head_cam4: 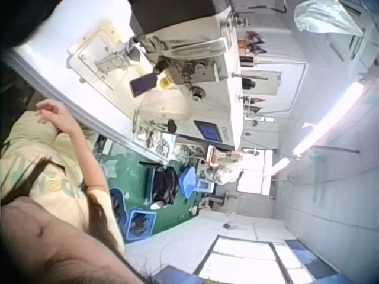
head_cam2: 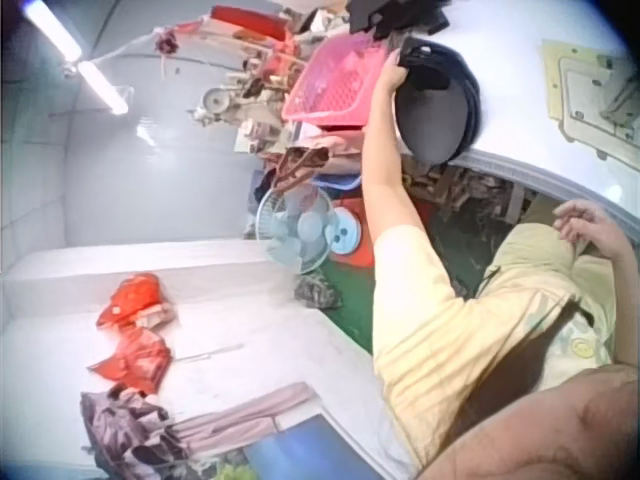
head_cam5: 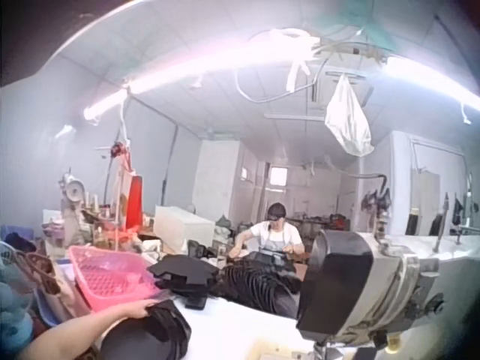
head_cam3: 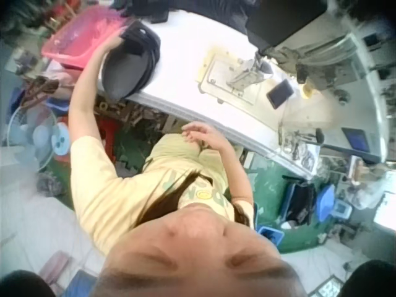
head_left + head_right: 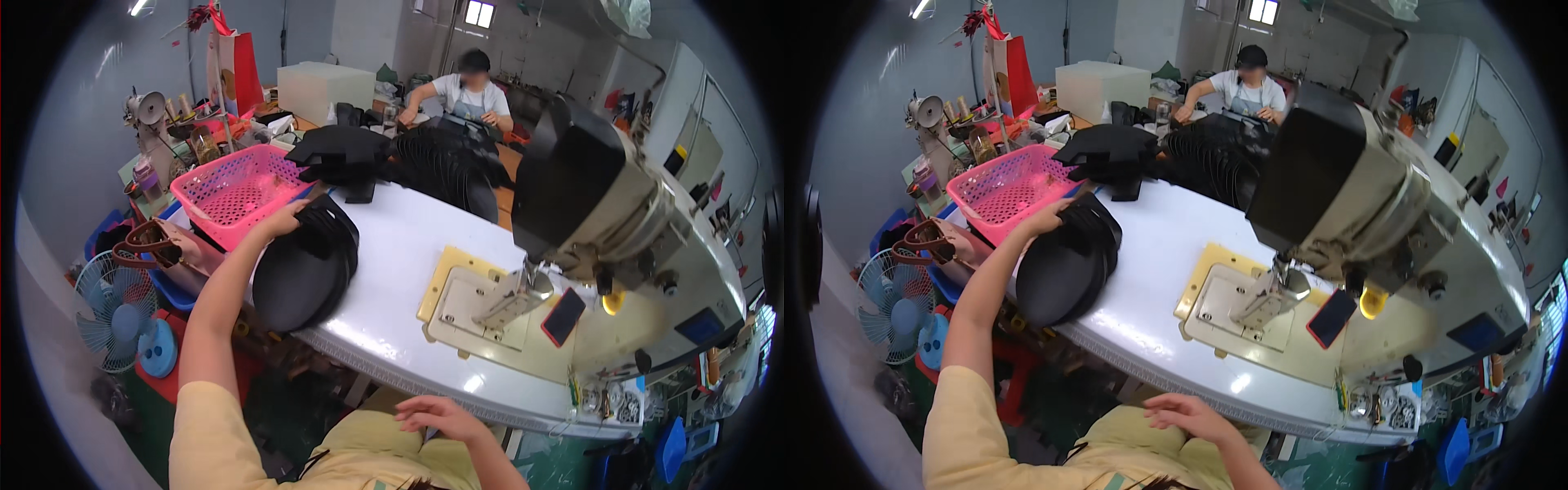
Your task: The person handles black fabric pieces, folding and aligning them on a work table. They use a small yellow tool to press or mark the fabric edges and then place the prepared pieces into a pink basket. The person repeats this process for multiple fabric units.
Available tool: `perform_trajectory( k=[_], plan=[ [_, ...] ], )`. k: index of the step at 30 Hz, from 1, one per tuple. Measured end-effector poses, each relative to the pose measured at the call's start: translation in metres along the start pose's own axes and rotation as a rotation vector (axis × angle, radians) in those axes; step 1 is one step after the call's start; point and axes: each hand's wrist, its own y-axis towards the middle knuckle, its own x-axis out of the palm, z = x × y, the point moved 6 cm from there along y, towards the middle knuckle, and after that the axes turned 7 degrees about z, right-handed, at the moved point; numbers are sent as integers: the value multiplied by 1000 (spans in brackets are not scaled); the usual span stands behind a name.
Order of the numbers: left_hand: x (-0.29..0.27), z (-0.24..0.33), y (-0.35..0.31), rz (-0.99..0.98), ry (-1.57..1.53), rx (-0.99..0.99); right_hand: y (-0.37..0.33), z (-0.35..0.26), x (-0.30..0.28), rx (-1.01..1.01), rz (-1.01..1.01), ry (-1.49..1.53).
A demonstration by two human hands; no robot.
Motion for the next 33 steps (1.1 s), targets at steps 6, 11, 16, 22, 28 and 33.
perform_trajectory(
  k=[6,11,16,22,28,33],
  plan=[
    [81,160,-75,166,677,256,98,-80,35,-334,66,-96],
    [96,247,-127,424,583,435,176,-130,-2,-529,393,149],
    [120,221,-192,474,-4,87,177,-215,19,-307,276,15],
    [101,187,-204,555,412,320,230,-122,-43,-304,393,-718],
    [133,143,-170,396,580,340,235,-102,-65,-313,478,-335],
    [150,144,-142,402,726,495,238,-104,-58,-449,544,-608]
  ],
)
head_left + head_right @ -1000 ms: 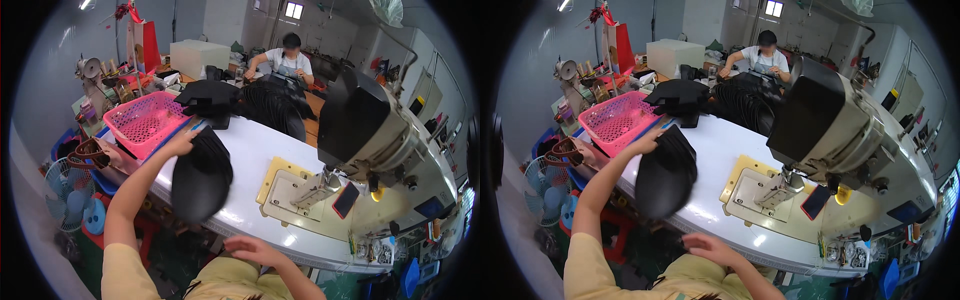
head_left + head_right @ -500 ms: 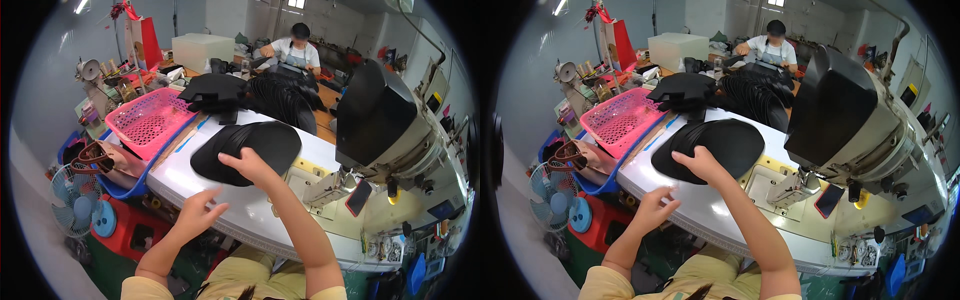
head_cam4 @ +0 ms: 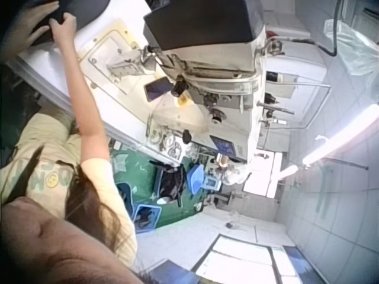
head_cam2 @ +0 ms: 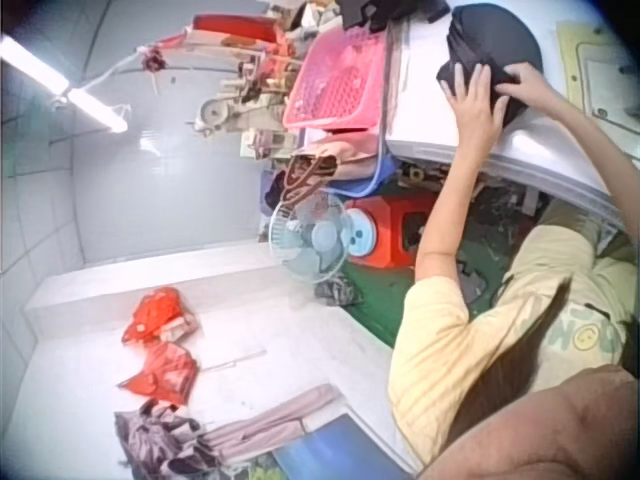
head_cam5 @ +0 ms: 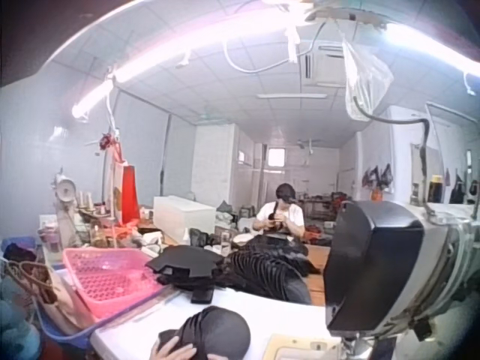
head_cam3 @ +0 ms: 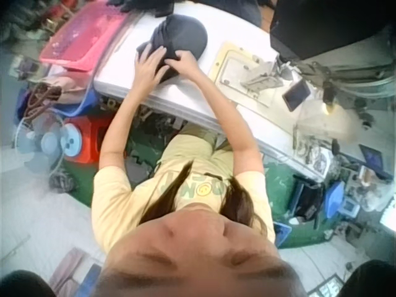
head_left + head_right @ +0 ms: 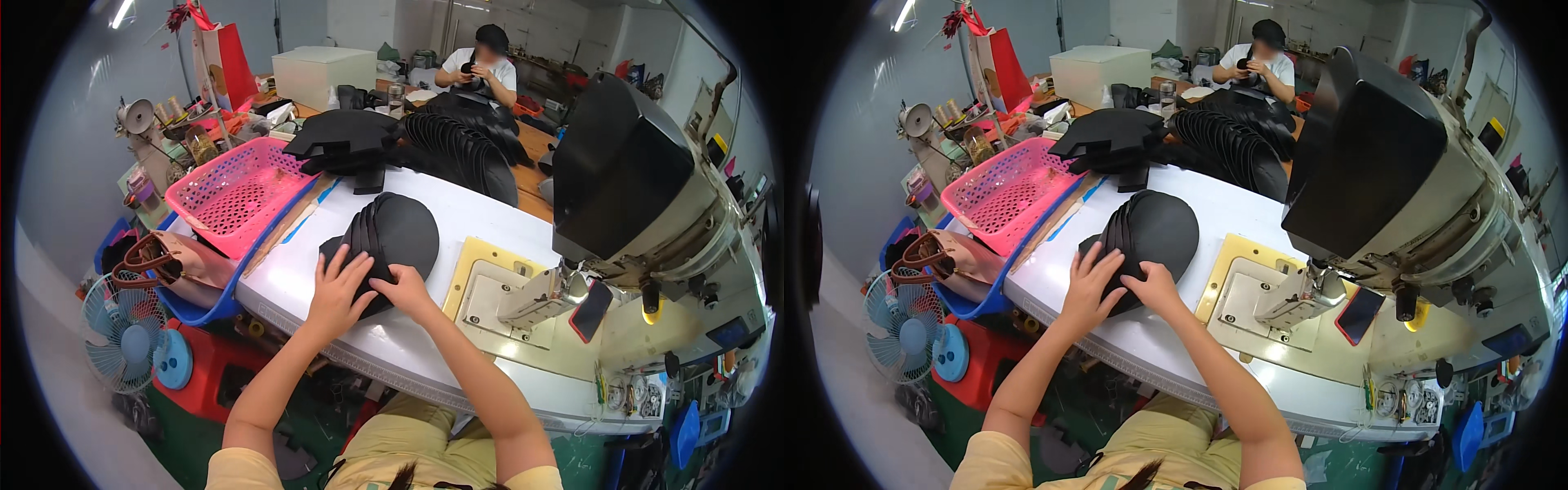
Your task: The person handles black fabric pieces, folding and aligning them on a work table. They use a small yellow tool to press or mark the fabric edges and then place the prepared pieces into a pink basket. The person repeats this process for multiple fabric units.
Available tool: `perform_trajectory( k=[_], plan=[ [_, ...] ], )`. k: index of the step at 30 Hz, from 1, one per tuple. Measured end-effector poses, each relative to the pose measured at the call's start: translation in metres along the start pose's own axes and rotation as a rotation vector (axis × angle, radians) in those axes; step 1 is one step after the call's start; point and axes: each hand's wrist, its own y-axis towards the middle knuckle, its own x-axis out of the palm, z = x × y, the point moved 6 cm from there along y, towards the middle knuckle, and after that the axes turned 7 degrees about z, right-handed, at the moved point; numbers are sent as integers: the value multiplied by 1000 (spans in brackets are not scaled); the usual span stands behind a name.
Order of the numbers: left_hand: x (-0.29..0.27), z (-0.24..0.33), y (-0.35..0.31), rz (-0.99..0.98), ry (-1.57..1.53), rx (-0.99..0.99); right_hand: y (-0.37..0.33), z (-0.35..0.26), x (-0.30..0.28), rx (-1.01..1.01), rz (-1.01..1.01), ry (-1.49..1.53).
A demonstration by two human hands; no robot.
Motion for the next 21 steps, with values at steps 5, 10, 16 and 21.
perform_trajectory(
  k=[5,10,16,21],
  plan=[
    [9,-5,9,-85,122,-3,8,-9,-30,-24,446,-56],
    [-24,-9,16,161,126,-109,21,-53,-92,51,363,819],
    [-10,43,38,220,-1127,-449,-42,-97,-87,-54,130,535],
    [10,84,12,198,-1519,-754,-90,-96,-93,-59,84,391]
  ],
)
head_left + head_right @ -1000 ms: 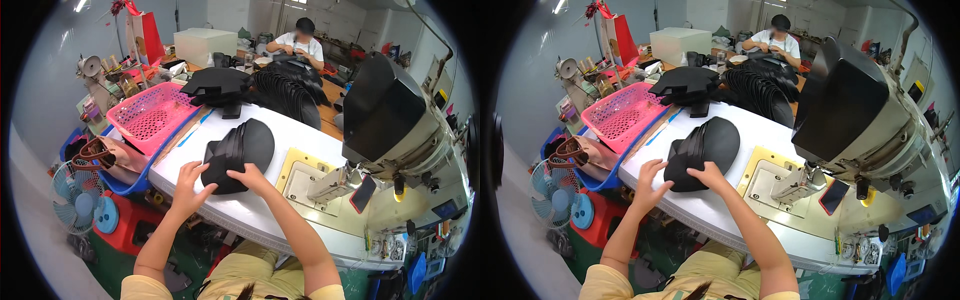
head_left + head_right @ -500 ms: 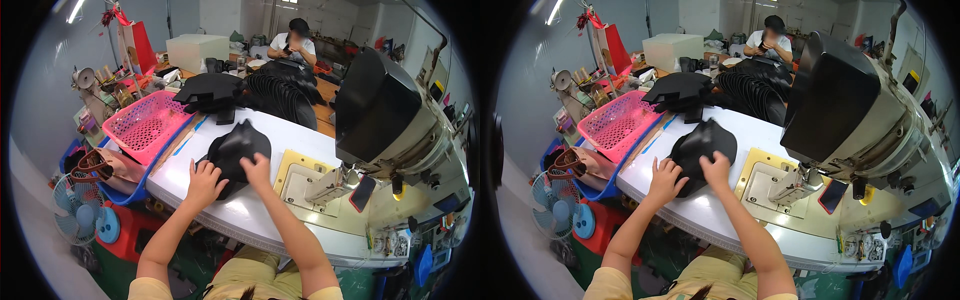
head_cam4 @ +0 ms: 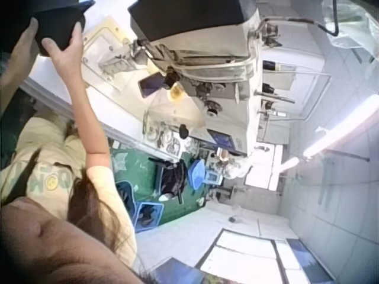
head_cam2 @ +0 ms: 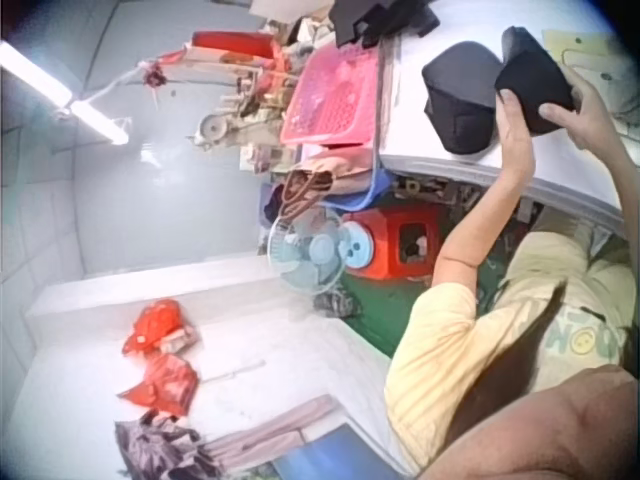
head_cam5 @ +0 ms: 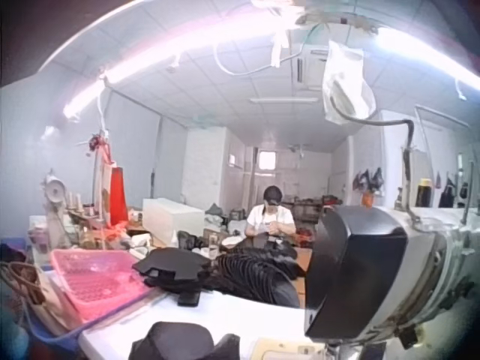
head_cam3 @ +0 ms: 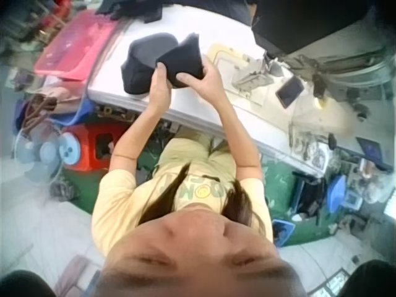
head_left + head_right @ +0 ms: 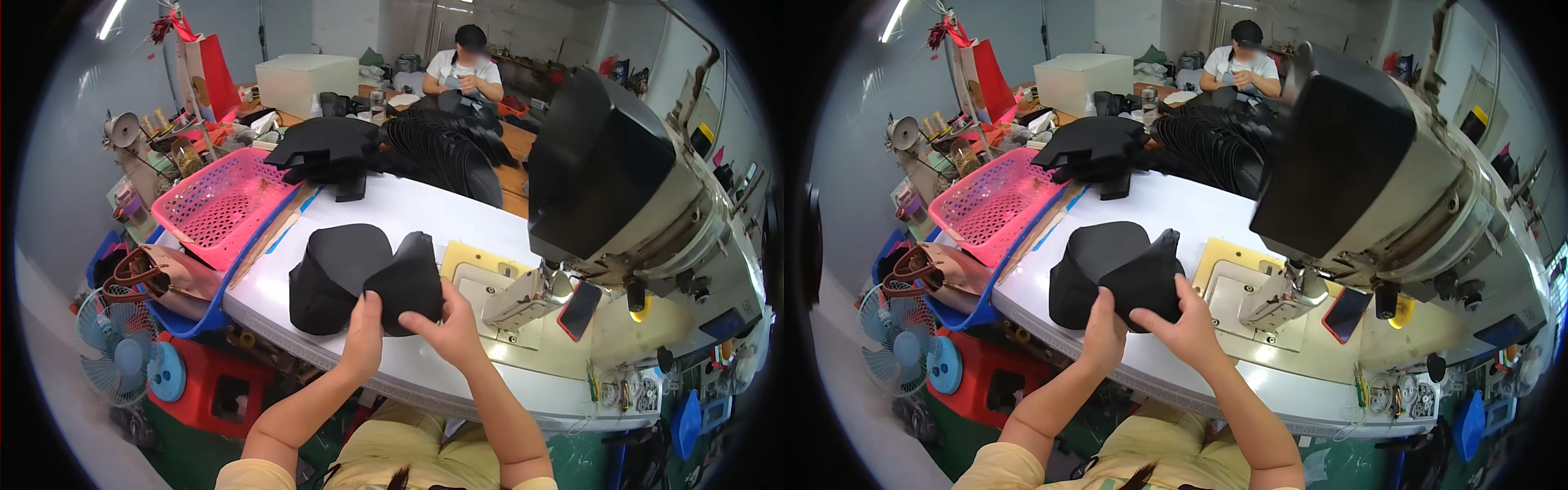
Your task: The person handles black fabric pieces, folding and aligning them on a work table. They use a small yellow tool to press or mark the fabric edges and then place the prepared pieces into a pink basket. The person repeats this process for multiple fabric units.
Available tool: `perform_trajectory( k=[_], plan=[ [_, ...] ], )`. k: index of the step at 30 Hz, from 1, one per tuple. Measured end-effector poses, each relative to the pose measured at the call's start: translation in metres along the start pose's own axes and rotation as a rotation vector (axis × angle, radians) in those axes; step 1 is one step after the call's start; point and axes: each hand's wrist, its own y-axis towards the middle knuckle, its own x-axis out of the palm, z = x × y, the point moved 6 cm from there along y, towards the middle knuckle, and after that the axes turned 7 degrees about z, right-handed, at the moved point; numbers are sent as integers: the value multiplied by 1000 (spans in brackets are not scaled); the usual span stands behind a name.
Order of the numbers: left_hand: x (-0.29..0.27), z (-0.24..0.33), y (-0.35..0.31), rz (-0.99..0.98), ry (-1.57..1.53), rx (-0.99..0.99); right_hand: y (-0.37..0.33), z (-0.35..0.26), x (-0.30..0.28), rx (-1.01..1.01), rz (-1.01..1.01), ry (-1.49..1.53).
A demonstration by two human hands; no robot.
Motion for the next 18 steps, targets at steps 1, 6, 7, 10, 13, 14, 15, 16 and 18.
perform_trajectory(
  k=[1,6,7,10,13,14,15,16,18],
  plan=[
    [0,0,-5,46,-81,-39,-7,-2,1,-35,-24,-75],
    [17,-15,-30,305,-249,11,-34,-14,-2,-34,7,-313],
    [21,-11,-32,224,-256,0,-36,-19,-7,-73,25,-382],
    [22,-5,-32,81,-189,-124,-45,-38,-17,-228,-20,-519],
    [24,-4,-45,-28,-56,-98,-52,-44,-35,-339,139,-820],
    [21,-3,-53,-51,45,-52,-53,-46,-40,-410,209,-880],
    [19,-3,-59,-96,92,-19,-54,-44,-43,-437,187,-893],
    [6,5,-62,-132,333,120,-57,-43,-44,-433,127,-969],
    [-19,23,-64,-204,817,402,-64,-44,-44,-424,10,-1118]
  ],
)
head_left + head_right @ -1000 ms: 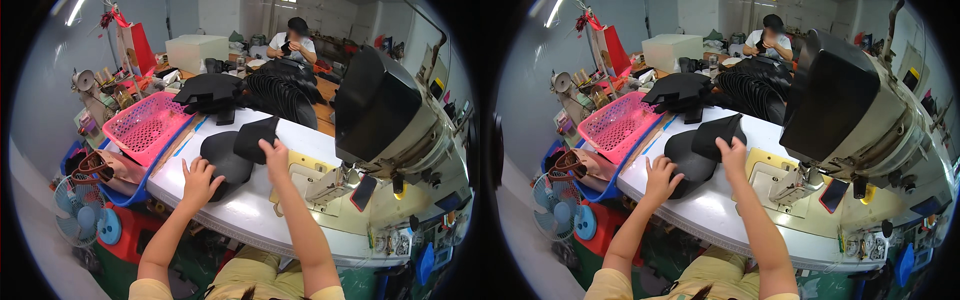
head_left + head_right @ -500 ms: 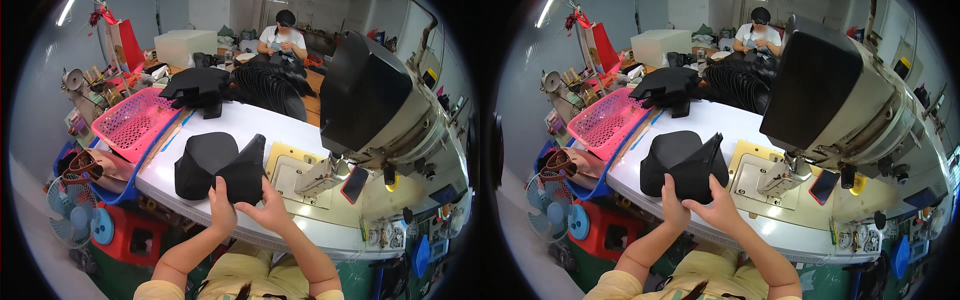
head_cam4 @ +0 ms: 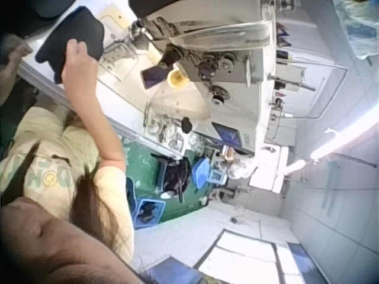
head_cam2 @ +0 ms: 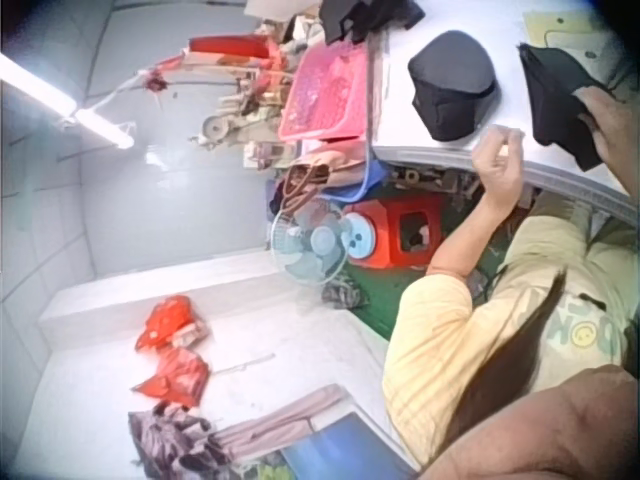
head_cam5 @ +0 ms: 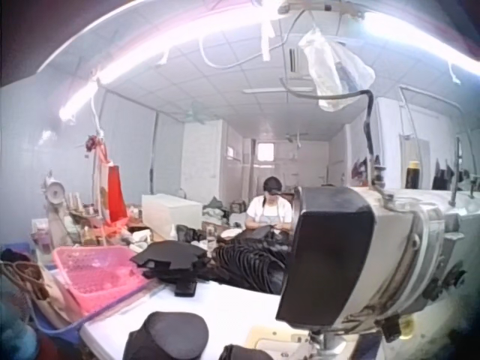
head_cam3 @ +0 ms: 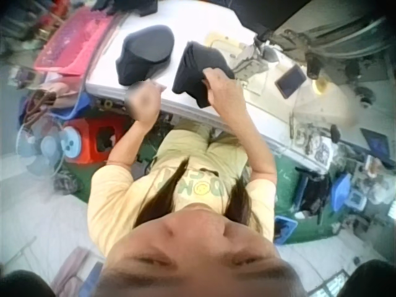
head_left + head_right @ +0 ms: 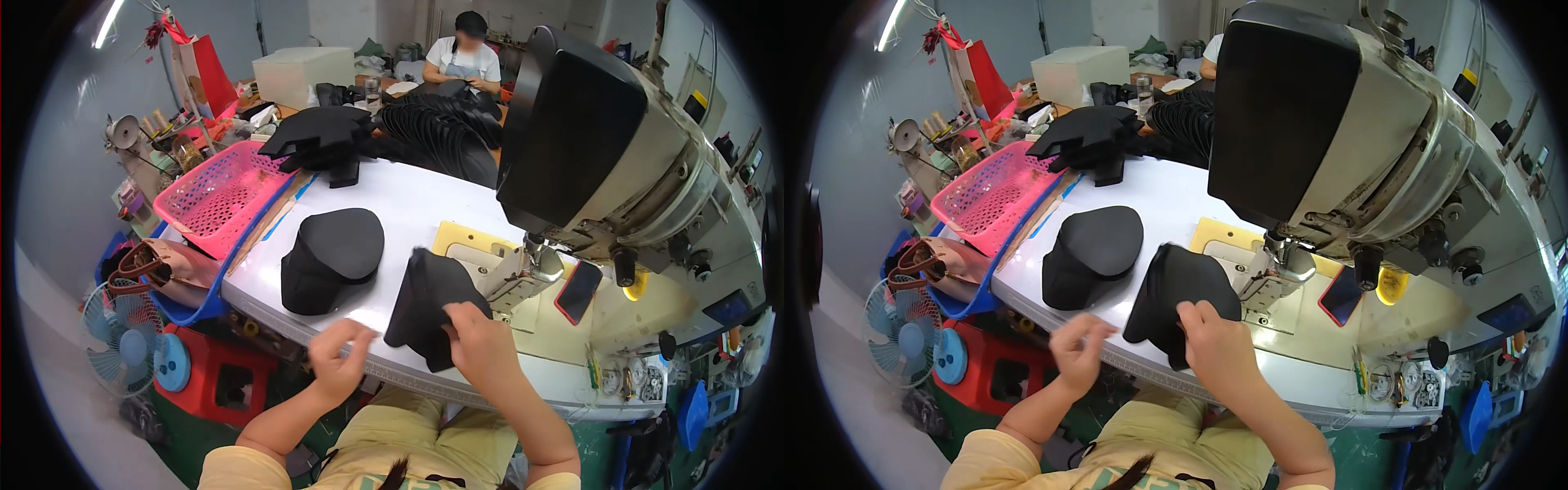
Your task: The person handles black fabric pieces, folding and aligning them on a work table. They use a small yellow tool to press or mark the fabric edges and then place the prepared pieces into a pink basket. The person repeats this process for multiple fabric units.
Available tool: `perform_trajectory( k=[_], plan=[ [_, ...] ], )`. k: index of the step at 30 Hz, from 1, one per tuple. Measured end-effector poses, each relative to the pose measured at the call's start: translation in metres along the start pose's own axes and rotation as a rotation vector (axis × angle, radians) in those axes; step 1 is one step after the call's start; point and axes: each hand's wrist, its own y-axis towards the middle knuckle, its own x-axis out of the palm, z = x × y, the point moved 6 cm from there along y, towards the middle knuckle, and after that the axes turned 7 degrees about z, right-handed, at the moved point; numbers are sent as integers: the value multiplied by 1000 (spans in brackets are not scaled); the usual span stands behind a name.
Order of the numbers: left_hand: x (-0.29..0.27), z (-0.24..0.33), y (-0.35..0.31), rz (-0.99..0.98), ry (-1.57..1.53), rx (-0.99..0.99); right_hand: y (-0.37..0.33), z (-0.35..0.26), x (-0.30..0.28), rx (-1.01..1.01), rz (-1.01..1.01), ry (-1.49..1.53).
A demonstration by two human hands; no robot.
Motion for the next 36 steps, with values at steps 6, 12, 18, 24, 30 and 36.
perform_trajectory(
  k=[6,12,18,24,30,36],
  plan=[
    [35,88,32,-97,313,497,-8,-18,6,-141,-188,-11],
    [54,62,19,-139,319,267,-14,-12,-20,-135,305,9],
    [45,54,16,-57,304,451,-17,5,-24,-129,242,182],
    [51,36,26,-77,464,355,-40,21,-7,122,293,227],
    [22,33,20,-275,328,266,-34,4,-28,-96,41,370],
    [7,42,8,-403,32,-150,-46,-4,-45,86,-54,376]
  ],
)
